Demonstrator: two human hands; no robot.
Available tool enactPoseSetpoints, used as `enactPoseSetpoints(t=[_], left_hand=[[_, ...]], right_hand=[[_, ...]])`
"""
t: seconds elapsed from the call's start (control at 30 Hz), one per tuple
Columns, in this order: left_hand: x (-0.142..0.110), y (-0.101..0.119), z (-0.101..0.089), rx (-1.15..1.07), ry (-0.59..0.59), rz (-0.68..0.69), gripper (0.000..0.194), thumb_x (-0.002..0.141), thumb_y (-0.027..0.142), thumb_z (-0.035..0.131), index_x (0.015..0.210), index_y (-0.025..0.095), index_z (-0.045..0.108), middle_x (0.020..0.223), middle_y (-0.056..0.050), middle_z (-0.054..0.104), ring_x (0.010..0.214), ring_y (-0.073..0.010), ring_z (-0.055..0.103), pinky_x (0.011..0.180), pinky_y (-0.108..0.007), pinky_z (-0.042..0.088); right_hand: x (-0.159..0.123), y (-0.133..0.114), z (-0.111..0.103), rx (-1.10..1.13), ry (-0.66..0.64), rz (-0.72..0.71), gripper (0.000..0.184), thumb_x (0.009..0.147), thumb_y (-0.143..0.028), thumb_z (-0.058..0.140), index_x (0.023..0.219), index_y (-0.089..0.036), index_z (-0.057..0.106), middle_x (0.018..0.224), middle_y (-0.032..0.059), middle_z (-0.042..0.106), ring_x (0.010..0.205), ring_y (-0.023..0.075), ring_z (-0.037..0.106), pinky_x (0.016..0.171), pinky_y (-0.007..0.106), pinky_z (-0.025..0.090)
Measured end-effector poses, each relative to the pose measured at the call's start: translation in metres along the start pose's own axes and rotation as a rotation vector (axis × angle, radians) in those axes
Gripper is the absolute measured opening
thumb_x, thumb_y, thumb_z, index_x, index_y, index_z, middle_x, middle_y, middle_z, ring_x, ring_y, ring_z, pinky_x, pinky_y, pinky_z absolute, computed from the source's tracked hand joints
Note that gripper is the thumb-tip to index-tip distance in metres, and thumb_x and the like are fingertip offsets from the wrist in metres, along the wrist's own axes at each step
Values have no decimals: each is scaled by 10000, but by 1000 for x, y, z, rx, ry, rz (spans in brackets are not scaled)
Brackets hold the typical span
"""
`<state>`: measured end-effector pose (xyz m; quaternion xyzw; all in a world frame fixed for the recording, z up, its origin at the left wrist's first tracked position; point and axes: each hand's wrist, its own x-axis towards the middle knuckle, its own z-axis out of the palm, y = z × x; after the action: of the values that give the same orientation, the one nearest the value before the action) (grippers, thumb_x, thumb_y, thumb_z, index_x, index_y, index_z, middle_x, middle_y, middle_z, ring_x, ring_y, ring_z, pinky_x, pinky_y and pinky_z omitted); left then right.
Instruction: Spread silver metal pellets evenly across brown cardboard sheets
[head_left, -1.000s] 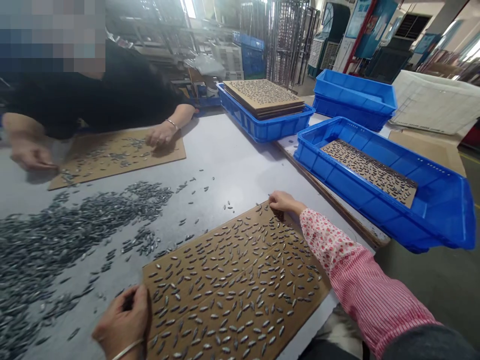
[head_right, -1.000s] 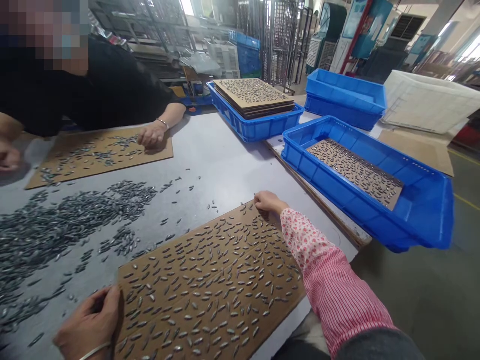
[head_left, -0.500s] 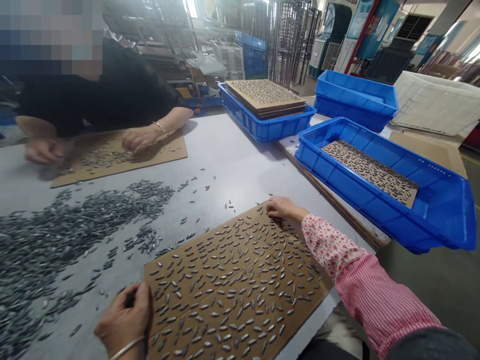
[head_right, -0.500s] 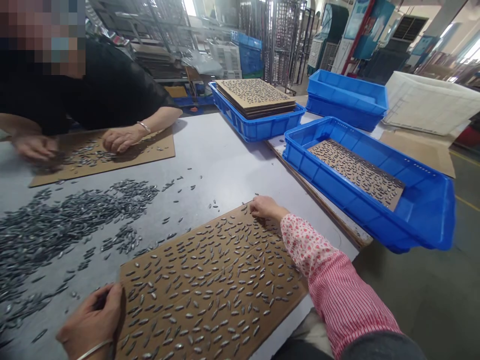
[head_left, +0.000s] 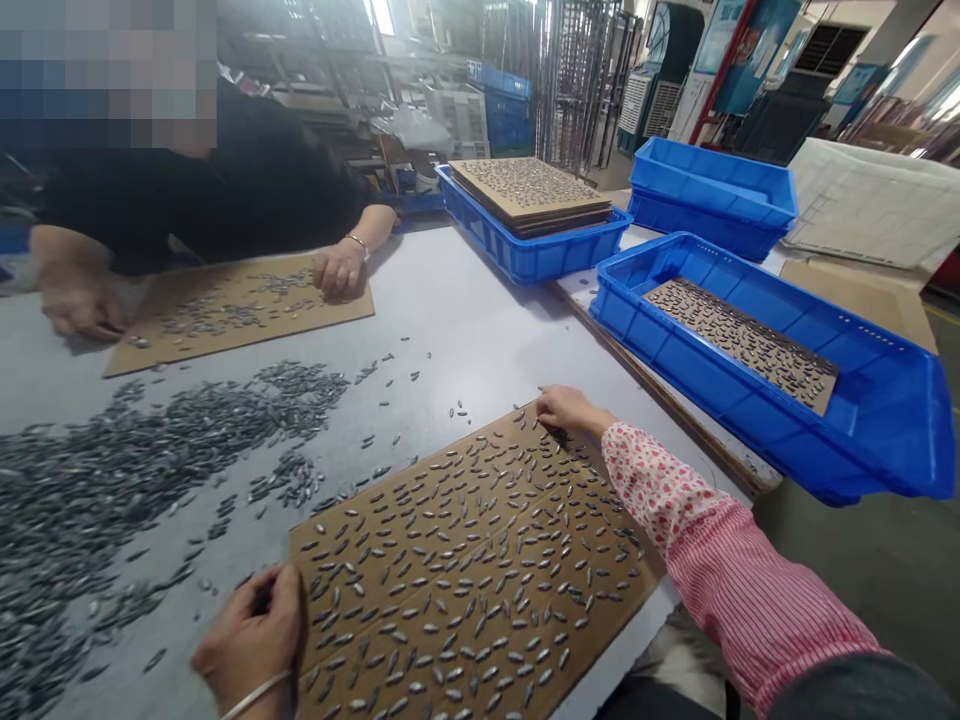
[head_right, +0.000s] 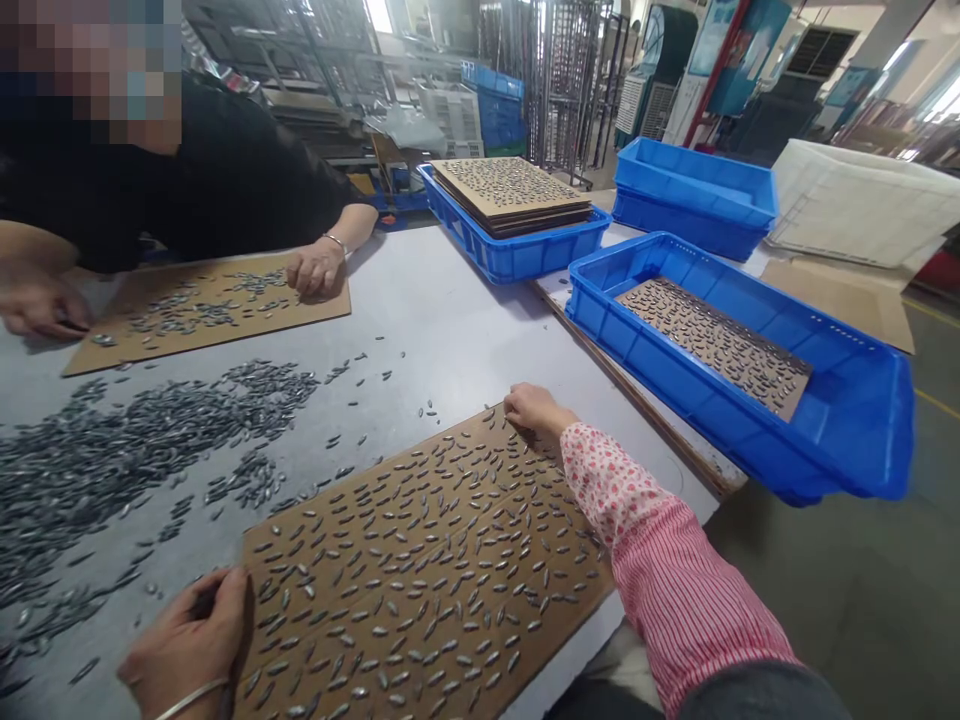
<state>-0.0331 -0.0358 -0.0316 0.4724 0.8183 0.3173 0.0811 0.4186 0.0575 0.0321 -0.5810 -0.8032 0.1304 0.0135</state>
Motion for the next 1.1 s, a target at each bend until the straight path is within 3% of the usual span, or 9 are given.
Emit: enactPoseSetpoints(t=[0.13, 0.27, 0.5, 0.73, 0.93, 1.1], left_hand=[[1, -1, 1, 10, -6, 10, 422, 643, 574, 459, 774, 213, 634, 754, -40, 634, 813, -236, 615, 797, -343, 467], [0, 1, 0, -5, -21, -12, 409, 633, 560, 473, 777, 213, 636, 736, -29, 624, 787, -223, 605, 784, -333, 462], [-2, 9, -5, -35, -11, 7, 343, 625, 512, 495, 720, 212, 631, 688, -20, 622, 732, -201, 590, 722, -302, 458], [-4, 9, -6, -18, -7, 23, 325, 654, 498, 507, 741, 212, 632, 694, -21, 633, 753, -201, 601, 747, -298, 474], [-5, 14, -8, 8, -36, -4, 366, 655, 497, 480, 767, 188, 641, 775, -55, 660, 807, -215, 617, 801, -317, 479], [-5, 17, -10, 3, -34, 4, 345, 635, 496, 493, 741, 198, 630, 753, -44, 647, 796, -215, 609, 784, -324, 477]], right_hand=[[-8, 0, -7, 11, -59, 5, 112, 773, -213, 614, 826, -205, 712, 907, 48, 676, 810, 155, 574, 572, 231, 317], [-5, 4, -5, 86, -105, -3, 131, 796, -242, 592, 830, -205, 713, 839, 17, 682, 749, 127, 573, 557, 217, 307], [12, -7, 9, 75, 10, 8, 174, 832, -322, 604, 915, -223, 720, 973, 47, 651, 887, 158, 570, 623, 217, 354], [8, -27, 4, 4, -38, -42, 136, 837, -274, 617, 908, -215, 717, 989, 71, 641, 904, 175, 568, 668, 231, 382], [0, -27, -1, 50, -109, -67, 136, 822, -300, 638, 865, -208, 728, 941, 54, 661, 851, 163, 571, 634, 224, 368], [14, -19, 7, 76, 29, 57, 196, 870, -312, 577, 969, -217, 717, 1003, 65, 638, 934, 170, 562, 682, 225, 386]])
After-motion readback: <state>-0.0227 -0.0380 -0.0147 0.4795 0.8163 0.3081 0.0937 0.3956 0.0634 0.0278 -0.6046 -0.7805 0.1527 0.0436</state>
